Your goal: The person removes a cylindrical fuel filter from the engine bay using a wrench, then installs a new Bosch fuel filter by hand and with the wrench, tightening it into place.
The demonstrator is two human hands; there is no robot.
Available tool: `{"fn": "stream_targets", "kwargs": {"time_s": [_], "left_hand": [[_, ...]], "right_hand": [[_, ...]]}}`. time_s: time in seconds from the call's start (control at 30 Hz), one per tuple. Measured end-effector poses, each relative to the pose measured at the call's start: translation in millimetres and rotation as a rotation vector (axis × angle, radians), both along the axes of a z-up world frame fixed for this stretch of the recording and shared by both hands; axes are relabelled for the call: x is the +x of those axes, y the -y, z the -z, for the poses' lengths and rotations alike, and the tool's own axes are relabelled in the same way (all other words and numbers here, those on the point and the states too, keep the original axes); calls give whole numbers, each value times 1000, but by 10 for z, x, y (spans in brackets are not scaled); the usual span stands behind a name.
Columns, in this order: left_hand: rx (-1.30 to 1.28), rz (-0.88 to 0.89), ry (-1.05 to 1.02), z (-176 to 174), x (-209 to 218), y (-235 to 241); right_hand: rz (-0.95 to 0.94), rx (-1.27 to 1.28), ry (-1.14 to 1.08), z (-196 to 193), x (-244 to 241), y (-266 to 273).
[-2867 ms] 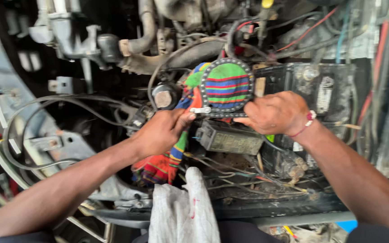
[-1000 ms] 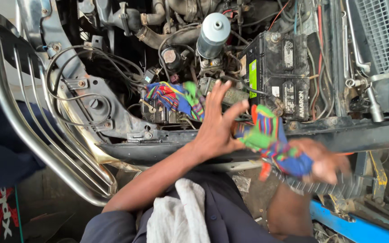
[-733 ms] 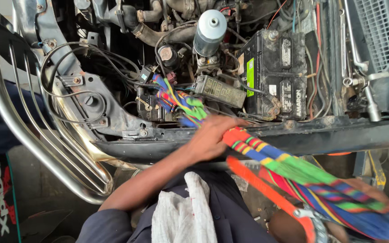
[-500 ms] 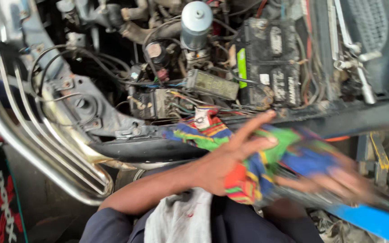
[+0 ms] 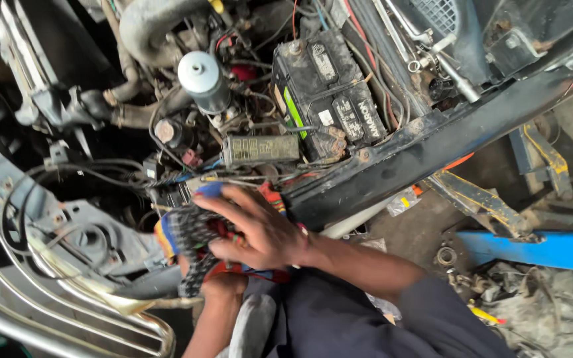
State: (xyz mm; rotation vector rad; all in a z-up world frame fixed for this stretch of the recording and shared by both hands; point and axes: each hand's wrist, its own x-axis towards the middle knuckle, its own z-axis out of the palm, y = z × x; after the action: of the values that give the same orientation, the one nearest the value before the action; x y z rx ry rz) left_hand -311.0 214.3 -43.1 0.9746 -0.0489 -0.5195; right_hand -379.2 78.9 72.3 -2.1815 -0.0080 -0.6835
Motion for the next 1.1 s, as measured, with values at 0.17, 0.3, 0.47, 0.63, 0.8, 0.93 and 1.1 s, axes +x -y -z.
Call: {"fn": "stream_targets", "kwargs": {"time_s": [0.17,0.3,0.47,0.63,0.8,0.93,1.1], "left_hand": [[-294,162,-524,-189,272,234],[-215,175,-361,-197,166,953],[-21,599,600,-498,-138,1832],[129,800,904,-773,-169,2765],[21,946,822,-689,-416,3017],[304,988,864,-514,-376,2847],[402,906,909,-382,-121,2403]], "right_hand": [[23,138,-200,448,-437,-72],[13,430,-104,764,-485,281],[248,840,-9,779,-555,1242],[637,352,39,303,-824,2501],[955,214,-236,44,-854,3506],[978,-37,-180,184,-740,4031],[1138,-524,-169,564,-502,4535]]}}
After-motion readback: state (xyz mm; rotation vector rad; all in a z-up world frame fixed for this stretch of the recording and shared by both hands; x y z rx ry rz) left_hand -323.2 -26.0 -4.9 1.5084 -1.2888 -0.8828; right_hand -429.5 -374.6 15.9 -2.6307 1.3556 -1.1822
